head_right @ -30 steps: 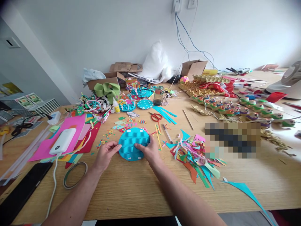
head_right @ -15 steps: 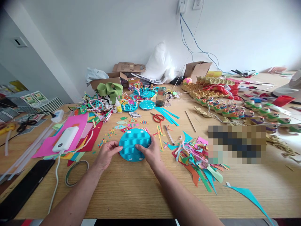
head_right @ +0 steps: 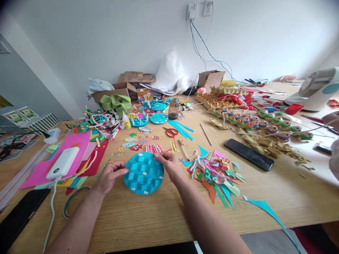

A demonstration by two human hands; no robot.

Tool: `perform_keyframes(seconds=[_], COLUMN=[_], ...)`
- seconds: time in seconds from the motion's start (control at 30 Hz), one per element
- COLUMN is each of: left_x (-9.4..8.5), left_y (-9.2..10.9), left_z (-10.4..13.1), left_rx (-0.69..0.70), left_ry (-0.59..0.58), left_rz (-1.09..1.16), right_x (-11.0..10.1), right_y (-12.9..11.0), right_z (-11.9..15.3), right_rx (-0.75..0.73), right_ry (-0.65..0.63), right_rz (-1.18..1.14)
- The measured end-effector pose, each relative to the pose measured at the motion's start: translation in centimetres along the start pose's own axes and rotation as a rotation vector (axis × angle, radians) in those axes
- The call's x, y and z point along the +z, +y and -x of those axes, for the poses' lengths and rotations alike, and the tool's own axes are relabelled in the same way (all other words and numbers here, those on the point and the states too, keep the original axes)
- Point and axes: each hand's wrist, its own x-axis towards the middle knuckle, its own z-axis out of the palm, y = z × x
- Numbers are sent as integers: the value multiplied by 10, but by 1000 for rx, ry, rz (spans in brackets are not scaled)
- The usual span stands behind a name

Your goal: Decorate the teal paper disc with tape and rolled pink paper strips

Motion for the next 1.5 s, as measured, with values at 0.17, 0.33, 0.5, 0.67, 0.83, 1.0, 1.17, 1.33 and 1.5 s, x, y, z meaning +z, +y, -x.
perform_keyframes(seconds=[0.17,0.33,0.5,0.67,0.83,1.0,1.17,1.33,1.5], left_x=[2,3,2,6,10,10,10,12,9], left_y=[1,3,1,0,1,-1,-1,-1,-2], left_z=[0,-1,1,4,4,3,3,3,3], left_rx=[-13,-64,-135,-116,-110,-110,-124,-121,-146], left_ry=[32,99,24,-69,-119,-113,-97,-101,-97], left_rz=[11,120,156,52,-5,16,52,54,79], right_x=[-3,-2,0,2,7,10,9,9,11], right_y=[3,-2,-10,-3,8,5,3,7,7], right_z=[-2,0,5,8,7,8,9,8,9], right_rx=[6,7,17,11,15,27,38,35,51], right_ry=[-45,-75,-202,-293,-318,-280,-327,-298,-320], right_rz=[113,143,75,182,222,196,208,277,301])
